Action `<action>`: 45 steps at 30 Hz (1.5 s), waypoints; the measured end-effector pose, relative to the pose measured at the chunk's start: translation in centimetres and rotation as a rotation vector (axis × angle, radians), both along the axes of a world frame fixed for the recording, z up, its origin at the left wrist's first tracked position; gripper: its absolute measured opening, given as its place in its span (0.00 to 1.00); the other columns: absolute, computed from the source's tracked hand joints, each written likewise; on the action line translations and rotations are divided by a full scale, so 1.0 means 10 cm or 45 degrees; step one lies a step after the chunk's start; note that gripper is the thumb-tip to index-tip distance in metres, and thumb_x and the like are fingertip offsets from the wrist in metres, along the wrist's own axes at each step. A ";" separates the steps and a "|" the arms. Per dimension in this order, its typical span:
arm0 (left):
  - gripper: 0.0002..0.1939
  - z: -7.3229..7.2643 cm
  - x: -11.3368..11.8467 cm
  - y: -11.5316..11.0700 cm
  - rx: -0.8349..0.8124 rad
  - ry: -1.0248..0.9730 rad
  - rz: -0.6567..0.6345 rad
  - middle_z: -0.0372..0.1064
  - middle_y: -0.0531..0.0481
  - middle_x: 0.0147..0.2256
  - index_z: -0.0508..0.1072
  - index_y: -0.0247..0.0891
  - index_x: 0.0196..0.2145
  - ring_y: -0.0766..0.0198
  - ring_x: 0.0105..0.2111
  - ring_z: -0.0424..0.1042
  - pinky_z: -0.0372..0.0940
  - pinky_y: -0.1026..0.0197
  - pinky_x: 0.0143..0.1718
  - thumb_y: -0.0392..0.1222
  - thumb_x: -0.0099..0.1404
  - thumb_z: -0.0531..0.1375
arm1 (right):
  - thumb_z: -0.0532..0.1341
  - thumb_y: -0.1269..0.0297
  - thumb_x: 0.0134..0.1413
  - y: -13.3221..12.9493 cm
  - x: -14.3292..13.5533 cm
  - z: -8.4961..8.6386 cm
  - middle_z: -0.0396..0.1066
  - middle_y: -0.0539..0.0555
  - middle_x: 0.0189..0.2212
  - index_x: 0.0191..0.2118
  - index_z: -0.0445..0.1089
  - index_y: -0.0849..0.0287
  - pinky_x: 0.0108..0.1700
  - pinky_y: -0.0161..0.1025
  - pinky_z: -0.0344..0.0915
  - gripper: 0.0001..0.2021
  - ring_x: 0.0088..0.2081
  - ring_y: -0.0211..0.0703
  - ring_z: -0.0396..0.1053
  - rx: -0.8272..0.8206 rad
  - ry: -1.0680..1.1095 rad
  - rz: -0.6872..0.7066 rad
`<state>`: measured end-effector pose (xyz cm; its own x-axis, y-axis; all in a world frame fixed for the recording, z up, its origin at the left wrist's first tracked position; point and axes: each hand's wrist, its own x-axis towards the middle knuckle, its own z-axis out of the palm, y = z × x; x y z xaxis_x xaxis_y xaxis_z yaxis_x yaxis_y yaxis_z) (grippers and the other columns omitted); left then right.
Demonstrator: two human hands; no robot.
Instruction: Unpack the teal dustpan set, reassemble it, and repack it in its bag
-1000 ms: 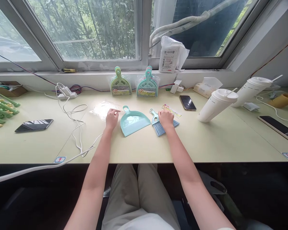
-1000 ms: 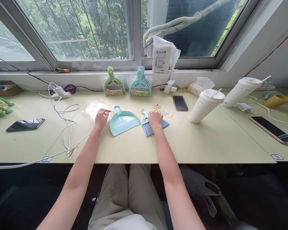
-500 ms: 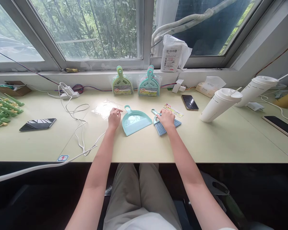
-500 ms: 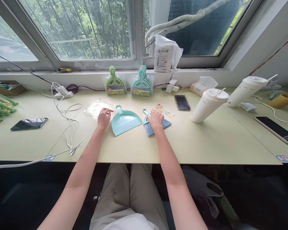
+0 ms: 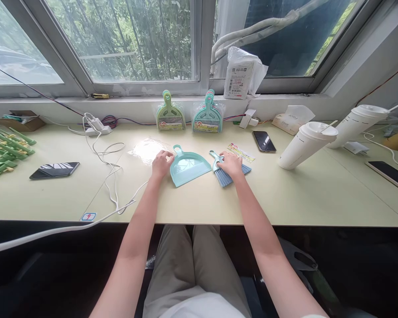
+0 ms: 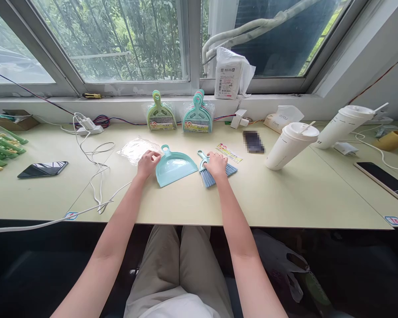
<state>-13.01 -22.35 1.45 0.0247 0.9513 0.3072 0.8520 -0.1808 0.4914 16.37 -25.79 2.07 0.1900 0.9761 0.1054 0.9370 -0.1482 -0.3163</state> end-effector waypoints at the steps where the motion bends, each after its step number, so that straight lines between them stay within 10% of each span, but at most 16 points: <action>1: 0.11 0.00 0.00 0.00 -0.020 0.013 -0.001 0.70 0.49 0.41 0.73 0.43 0.35 0.61 0.37 0.70 0.60 0.61 0.35 0.48 0.64 0.54 | 0.60 0.63 0.48 0.01 0.00 -0.01 0.71 0.57 0.44 0.47 0.67 0.53 0.50 0.48 0.52 0.18 0.50 0.53 0.64 0.000 -0.007 -0.010; 14: 0.12 -0.08 0.08 0.02 -0.041 0.116 0.034 0.71 0.47 0.29 0.68 0.42 0.29 0.57 0.31 0.69 0.58 0.59 0.31 0.46 0.65 0.50 | 0.56 0.64 0.51 -0.02 -0.14 0.09 0.72 0.56 0.39 0.47 0.60 0.54 0.49 0.46 0.51 0.15 0.47 0.51 0.65 0.351 0.239 0.035; 24: 0.13 -0.04 0.46 -0.20 -0.230 -0.105 -0.732 0.74 0.53 0.30 0.72 0.41 0.34 0.64 0.31 0.70 0.63 0.62 0.37 0.48 0.66 0.51 | 0.57 0.65 0.53 -0.08 -0.46 -0.01 0.74 0.55 0.39 0.47 0.64 0.53 0.48 0.43 0.50 0.14 0.45 0.49 0.67 0.322 0.149 0.366; 32: 0.14 0.01 0.38 -0.18 0.311 0.265 -0.340 0.66 0.45 0.48 0.69 0.43 0.46 0.54 0.50 0.63 0.64 0.56 0.44 0.34 0.62 0.58 | 0.57 0.64 0.55 -0.08 -0.49 -0.04 0.74 0.53 0.39 0.48 0.64 0.53 0.48 0.42 0.51 0.14 0.45 0.48 0.67 0.302 0.231 0.481; 45: 0.16 -0.05 0.35 -0.14 0.341 0.593 -0.576 0.69 0.44 0.45 0.70 0.42 0.46 0.57 0.47 0.67 0.61 0.57 0.44 0.31 0.67 0.47 | 0.58 0.64 0.55 -0.08 -0.54 -0.06 0.75 0.51 0.38 0.47 0.66 0.53 0.50 0.43 0.52 0.13 0.46 0.46 0.68 0.272 0.393 0.581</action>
<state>-9.47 -23.76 0.93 0.5865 0.7095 0.3907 0.7753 -0.6313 -0.0174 11.00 -26.58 1.46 -0.1912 0.9294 0.3156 0.7507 0.3456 -0.5630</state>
